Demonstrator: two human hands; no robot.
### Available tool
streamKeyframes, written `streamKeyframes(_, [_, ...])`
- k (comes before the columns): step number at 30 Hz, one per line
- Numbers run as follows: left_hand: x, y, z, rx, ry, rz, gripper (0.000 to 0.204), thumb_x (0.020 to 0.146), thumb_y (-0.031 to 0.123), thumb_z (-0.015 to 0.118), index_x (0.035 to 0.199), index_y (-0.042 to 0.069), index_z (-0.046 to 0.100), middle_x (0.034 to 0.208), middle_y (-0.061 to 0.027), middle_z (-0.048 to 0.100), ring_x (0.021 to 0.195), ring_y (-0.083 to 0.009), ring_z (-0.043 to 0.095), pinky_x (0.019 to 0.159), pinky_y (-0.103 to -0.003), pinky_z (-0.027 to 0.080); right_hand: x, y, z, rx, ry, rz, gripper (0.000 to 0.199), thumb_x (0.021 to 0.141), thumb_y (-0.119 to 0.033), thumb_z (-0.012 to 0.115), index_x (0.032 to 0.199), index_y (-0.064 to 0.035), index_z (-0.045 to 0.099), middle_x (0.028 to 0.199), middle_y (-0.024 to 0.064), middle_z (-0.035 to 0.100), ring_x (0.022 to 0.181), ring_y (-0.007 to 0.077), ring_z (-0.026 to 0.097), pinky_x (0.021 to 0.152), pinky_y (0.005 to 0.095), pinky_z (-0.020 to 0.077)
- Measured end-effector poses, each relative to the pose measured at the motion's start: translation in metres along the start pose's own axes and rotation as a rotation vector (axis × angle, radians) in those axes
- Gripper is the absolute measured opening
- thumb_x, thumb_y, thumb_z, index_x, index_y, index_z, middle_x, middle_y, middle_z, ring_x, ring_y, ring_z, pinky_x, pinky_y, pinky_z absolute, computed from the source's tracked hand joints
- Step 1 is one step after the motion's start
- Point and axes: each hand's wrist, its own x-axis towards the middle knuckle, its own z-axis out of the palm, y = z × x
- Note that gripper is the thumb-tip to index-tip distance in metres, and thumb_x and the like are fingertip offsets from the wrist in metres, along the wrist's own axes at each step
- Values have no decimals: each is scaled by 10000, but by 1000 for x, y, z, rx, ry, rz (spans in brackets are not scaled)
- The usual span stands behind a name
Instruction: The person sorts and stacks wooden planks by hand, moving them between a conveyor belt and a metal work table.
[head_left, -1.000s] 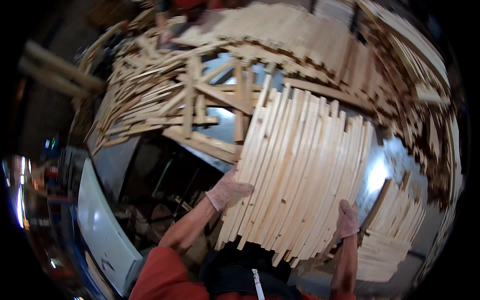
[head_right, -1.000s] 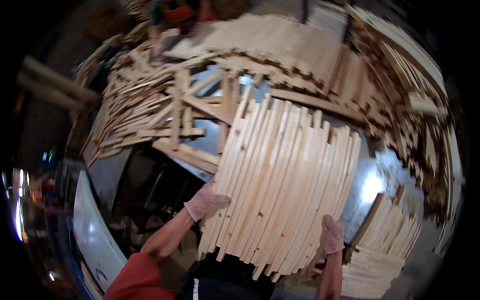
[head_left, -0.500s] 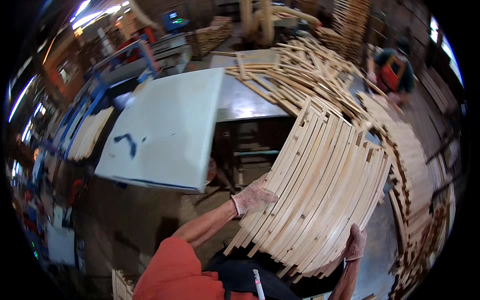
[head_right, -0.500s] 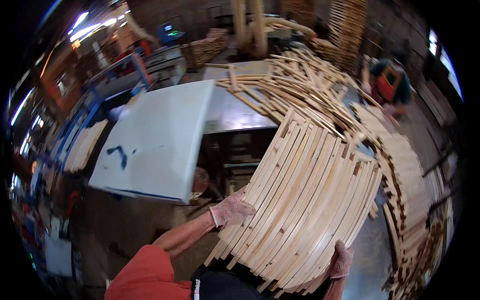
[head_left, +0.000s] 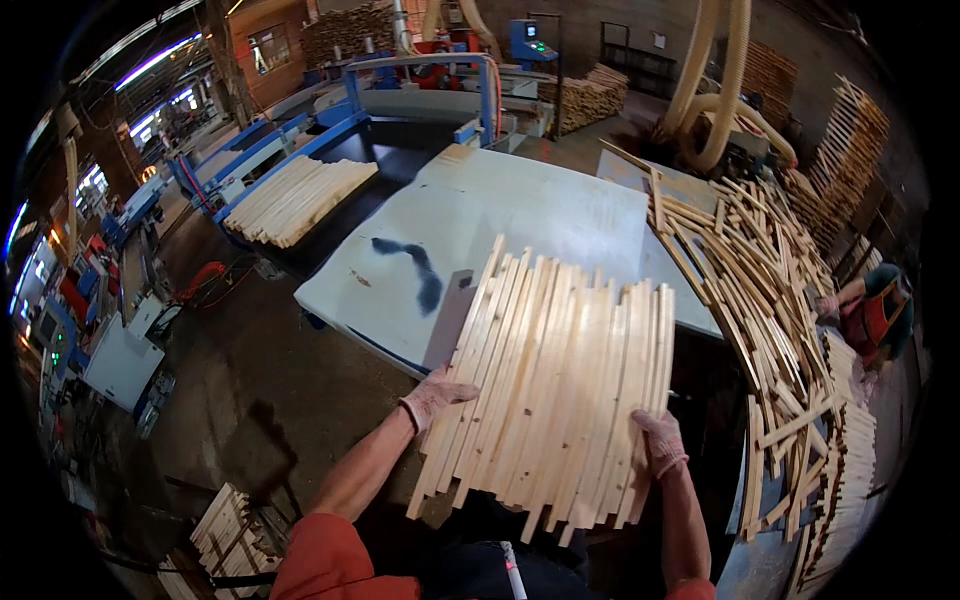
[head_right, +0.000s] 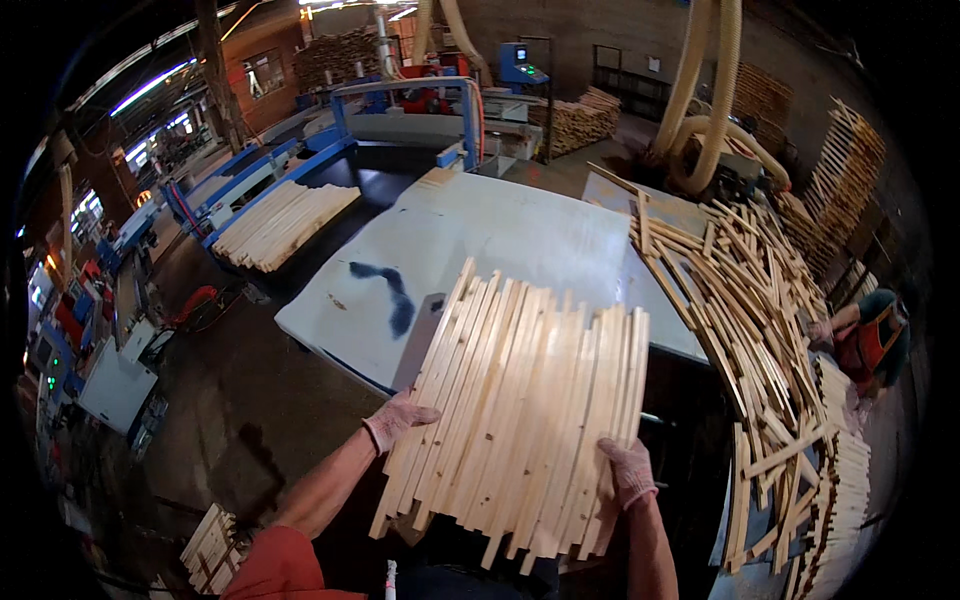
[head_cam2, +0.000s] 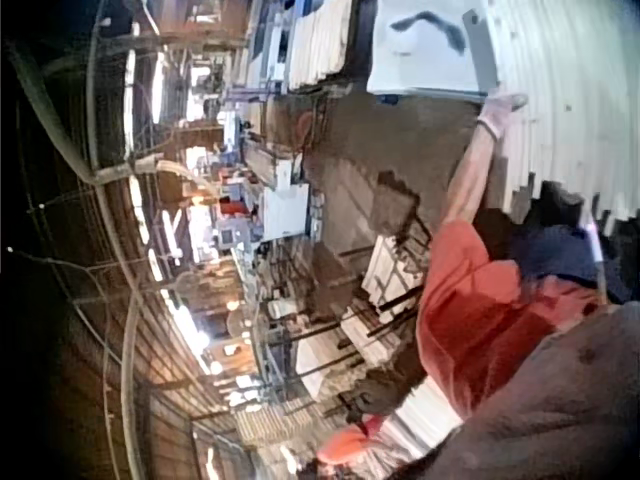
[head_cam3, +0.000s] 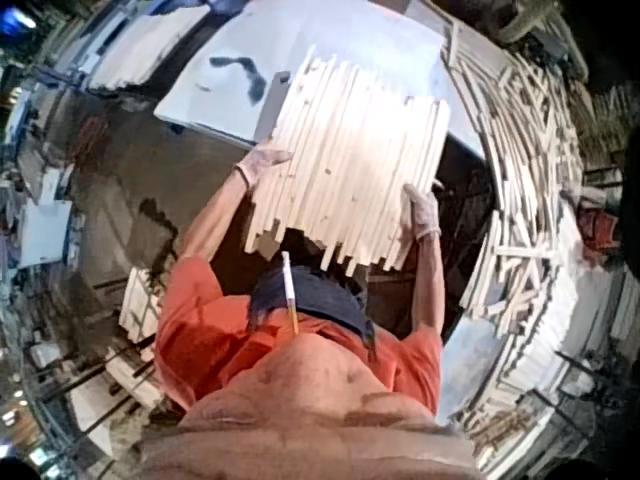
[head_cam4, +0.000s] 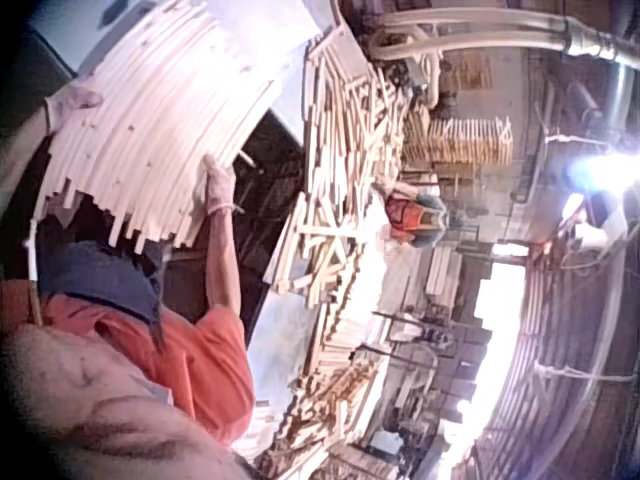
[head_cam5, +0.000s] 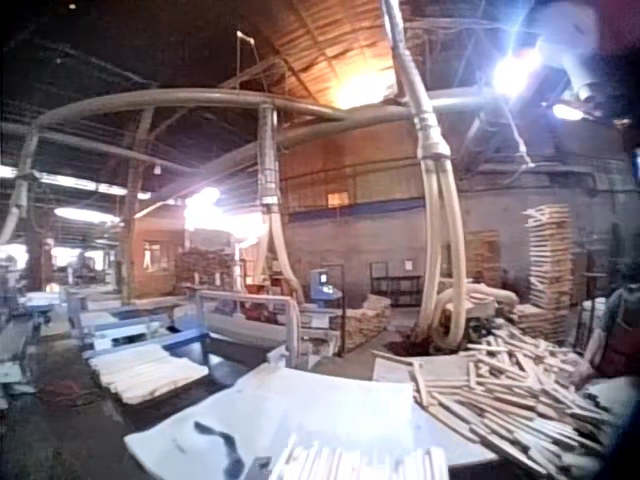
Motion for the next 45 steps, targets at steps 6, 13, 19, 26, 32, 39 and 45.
streamKeyframes(6, [46,24,-88,196,171,-25,865,800,147,948,1519,-25,497,1374,-135,679,1236,-220,661,1085,-346,537,41,-30,109,-166,42,108,352,868,-178,815,1119,63,756,951,106,767,781,195,713,715,358,594])
streamKeyframes(13, [127,104,-115,855,118,-37,1019,894,645,763,1614,7,427,1537,-215,603,1402,-332,587,1187,-407,451,115,-24,150,-88,148,46,272,881,-124,782,1120,-9,723,900,49,727,745,182,683,673,342,567])
streamKeyframes(19, [222,166,-167,1280,77,-232,1266,831,885,614,1697,22,286,1580,-242,563,1463,-364,546,1208,-452,441,186,-30,206,-10,186,-19,376,888,-112,784,1233,-25,662,947,67,711,795,196,685,721,362,575])
streamKeyframes(26, [279,220,-221,1343,329,-116,1045,953,666,661,1726,107,235,1568,-256,529,1415,-423,546,1187,-522,417,263,-60,322,36,84,-39,561,915,-120,755,1425,-13,548,1106,90,705,921,206,687,796,333,582])
streamKeyframes(32, [304,230,-348,1354,516,-13,972,915,693,664,1651,113,402,1582,-250,483,1435,-418,493,1178,-555,392,323,-68,475,39,71,10,425,952,-116,758,1320,-27,565,1043,68,704,884,177,698,777,332,601])
streamKeyframes(39, [347,255,-513,1524,572,-11,943,1019,706,498,1710,97,295,1761,-243,254,1633,-420,210,1312,-590,136,391,-35,638,77,24,-32,544,916,-133,791,1373,-6,523,1088,104,708,916,187,680,793,330,584])
streamKeyframes(45, [370,279,-605,1606,525,147,937,1052,690,433,1702,32,285,1757,-235,263,1644,-407,172,1327,-587,69,406,-41,730,14,96,-51,616,921,-151,808,1429,26,510,1131,135,720,969,214,697,856,362,604])
